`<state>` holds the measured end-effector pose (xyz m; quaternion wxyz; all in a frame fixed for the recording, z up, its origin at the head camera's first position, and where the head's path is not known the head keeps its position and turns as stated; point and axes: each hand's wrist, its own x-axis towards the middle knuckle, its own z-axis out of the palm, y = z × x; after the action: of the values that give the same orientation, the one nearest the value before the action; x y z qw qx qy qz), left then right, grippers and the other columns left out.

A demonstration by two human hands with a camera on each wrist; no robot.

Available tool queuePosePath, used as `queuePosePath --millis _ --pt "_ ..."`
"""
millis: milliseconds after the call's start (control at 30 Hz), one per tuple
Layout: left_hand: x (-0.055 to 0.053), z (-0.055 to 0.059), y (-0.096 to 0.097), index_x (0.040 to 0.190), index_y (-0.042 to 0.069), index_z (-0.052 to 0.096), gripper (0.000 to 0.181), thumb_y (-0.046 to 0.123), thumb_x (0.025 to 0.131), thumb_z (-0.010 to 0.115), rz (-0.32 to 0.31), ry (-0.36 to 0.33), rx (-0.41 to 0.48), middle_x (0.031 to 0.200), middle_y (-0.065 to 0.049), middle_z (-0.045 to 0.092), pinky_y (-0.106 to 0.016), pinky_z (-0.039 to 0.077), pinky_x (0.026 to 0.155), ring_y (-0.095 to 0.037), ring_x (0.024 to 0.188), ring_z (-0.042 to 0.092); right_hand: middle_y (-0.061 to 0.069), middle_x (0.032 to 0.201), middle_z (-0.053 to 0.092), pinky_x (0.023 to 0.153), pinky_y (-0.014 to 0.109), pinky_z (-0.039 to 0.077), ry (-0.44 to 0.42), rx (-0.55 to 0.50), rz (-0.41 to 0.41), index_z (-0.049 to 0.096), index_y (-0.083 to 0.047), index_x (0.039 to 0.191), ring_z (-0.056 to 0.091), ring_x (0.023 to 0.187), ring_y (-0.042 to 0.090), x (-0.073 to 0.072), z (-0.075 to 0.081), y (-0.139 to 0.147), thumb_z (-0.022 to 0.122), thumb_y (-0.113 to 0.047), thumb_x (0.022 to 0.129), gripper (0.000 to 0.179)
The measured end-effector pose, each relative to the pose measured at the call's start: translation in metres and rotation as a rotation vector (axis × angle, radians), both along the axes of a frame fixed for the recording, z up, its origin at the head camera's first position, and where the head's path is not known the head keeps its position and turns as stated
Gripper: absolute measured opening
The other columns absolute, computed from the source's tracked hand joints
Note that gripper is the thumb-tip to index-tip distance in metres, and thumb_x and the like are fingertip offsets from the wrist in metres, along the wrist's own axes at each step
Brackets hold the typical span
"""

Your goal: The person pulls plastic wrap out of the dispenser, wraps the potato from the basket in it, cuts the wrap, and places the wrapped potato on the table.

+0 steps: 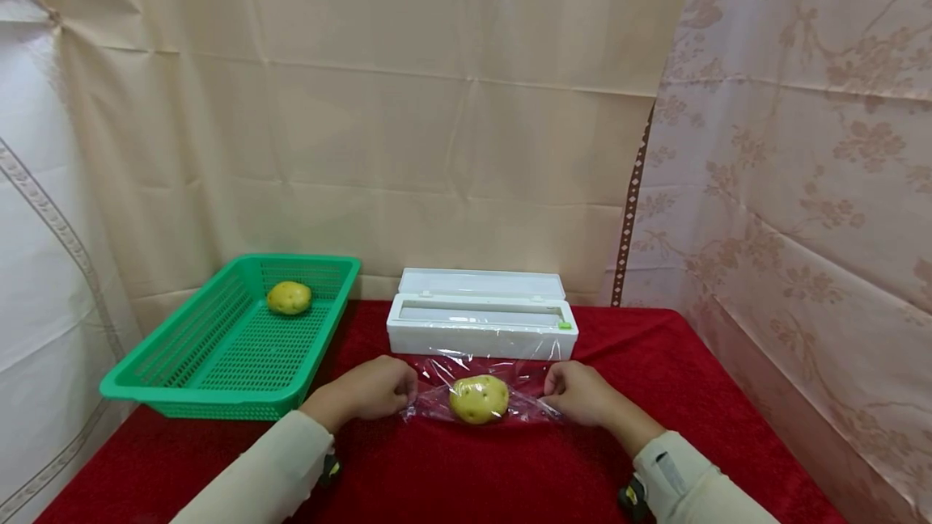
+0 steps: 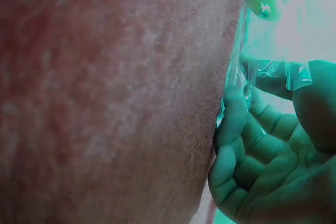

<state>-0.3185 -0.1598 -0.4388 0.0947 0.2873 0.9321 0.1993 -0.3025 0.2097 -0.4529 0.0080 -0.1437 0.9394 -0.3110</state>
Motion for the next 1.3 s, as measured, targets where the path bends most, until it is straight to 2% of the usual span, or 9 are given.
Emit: queuePosePath --millis 167,300,467,533,633,767,867,1000,1300 --pt "-0.001 0.002 -0.003 0.085 0.021 0.072 0.014 0.009 0.091 0.067 0.040 0.043 0.003 0.078 0.010 0.064 -0.033 0.052 0.071 -0.010 0.075 0.057 -0.001 0.071 0.060 0.062 0.030 0.043 -0.032 -0.073 -0.058 0.064 -0.010 0.079 0.052 0.068 0.014 -0.002 0.004 0.004 0.081 -0.020 0.085 0.020" --pt "0.002 0.009 -0.003 0.092 0.020 0.072 0.008 0.012 0.090 0.071 0.096 0.134 0.027 0.088 0.009 0.065 -0.037 0.053 0.078 -0.010 0.082 0.057 0.006 0.086 0.065 0.070 0.030 0.045 -0.060 -0.188 -0.150 0.066 -0.003 0.094 0.057 0.080 0.017 -0.002 0.013 0.006 0.075 -0.024 0.091 0.023" --pt "0.017 0.020 0.013 0.103 0.016 0.074 0.014 0.019 0.090 0.076 0.067 0.274 0.076 0.100 0.003 0.067 -0.037 0.056 0.081 -0.011 0.086 0.063 0.013 0.101 0.069 0.079 0.034 0.048 0.099 -0.231 -0.267 0.061 -0.002 0.109 0.063 0.092 0.023 -0.002 0.027 -0.001 0.070 -0.016 0.092 0.023" --pt "0.025 0.022 0.023 0.110 0.015 0.073 0.023 0.024 0.089 0.079 0.018 0.317 0.084 0.105 0.001 0.069 -0.036 0.056 0.082 -0.012 0.089 0.065 0.010 0.100 0.070 0.081 0.036 0.051 0.209 -0.196 -0.200 0.064 -0.005 0.106 0.065 0.091 0.022 0.003 0.032 -0.010 0.071 -0.012 0.090 0.019" --pt "0.031 0.020 0.039 0.119 0.016 0.071 0.040 0.035 0.086 0.083 -0.043 0.369 0.060 0.113 0.000 0.070 -0.038 0.057 0.089 -0.015 0.100 0.066 0.002 0.099 0.068 0.084 0.036 0.053 0.348 -0.053 0.017 0.067 -0.015 0.102 0.065 0.094 0.019 0.014 0.037 -0.029 0.079 -0.014 0.085 0.021" --pt "0.030 0.012 0.056 0.127 0.019 0.068 0.054 0.043 0.082 0.087 -0.074 0.362 0.034 0.118 0.003 0.069 -0.037 0.056 0.089 -0.012 0.101 0.066 -0.003 0.106 0.065 0.084 0.034 0.053 0.419 0.165 0.252 0.069 -0.020 0.110 0.062 0.096 0.013 0.025 0.033 -0.053 0.087 -0.026 0.079 0.036" --pt "0.029 0.007 0.064 0.129 0.020 0.066 0.058 0.044 0.081 0.087 -0.066 0.336 0.013 0.121 0.005 0.067 -0.034 0.056 0.088 -0.009 0.102 0.065 -0.003 0.110 0.063 0.082 0.032 0.054 0.397 0.248 0.283 0.067 -0.017 0.117 0.060 0.094 0.010 0.024 0.024 -0.061 0.090 -0.031 0.077 0.048" --pt "0.026 0.003 0.070 0.129 0.020 0.065 0.056 0.039 0.081 0.088 -0.038 0.304 0.015 0.118 0.007 0.067 -0.033 0.056 0.090 -0.008 0.103 0.063 -0.004 0.110 0.062 0.083 0.033 0.054 0.352 0.256 0.250 0.064 -0.017 0.119 0.060 0.094 0.009 0.021 0.015 -0.063 0.093 -0.034 0.074 0.056" --pt "0.012 -0.002 0.068 0.117 0.018 0.059 0.043 0.031 0.085 0.086 0.011 0.210 0.093 0.101 0.008 0.067 -0.030 0.054 0.079 -0.006 0.089 0.062 -0.003 0.102 0.068 0.083 0.037 0.056 0.193 0.039 0.211 0.062 -0.013 0.111 0.068 0.096 0.015 0.001 0.008 -0.061 0.090 -0.027 0.081 0.043"
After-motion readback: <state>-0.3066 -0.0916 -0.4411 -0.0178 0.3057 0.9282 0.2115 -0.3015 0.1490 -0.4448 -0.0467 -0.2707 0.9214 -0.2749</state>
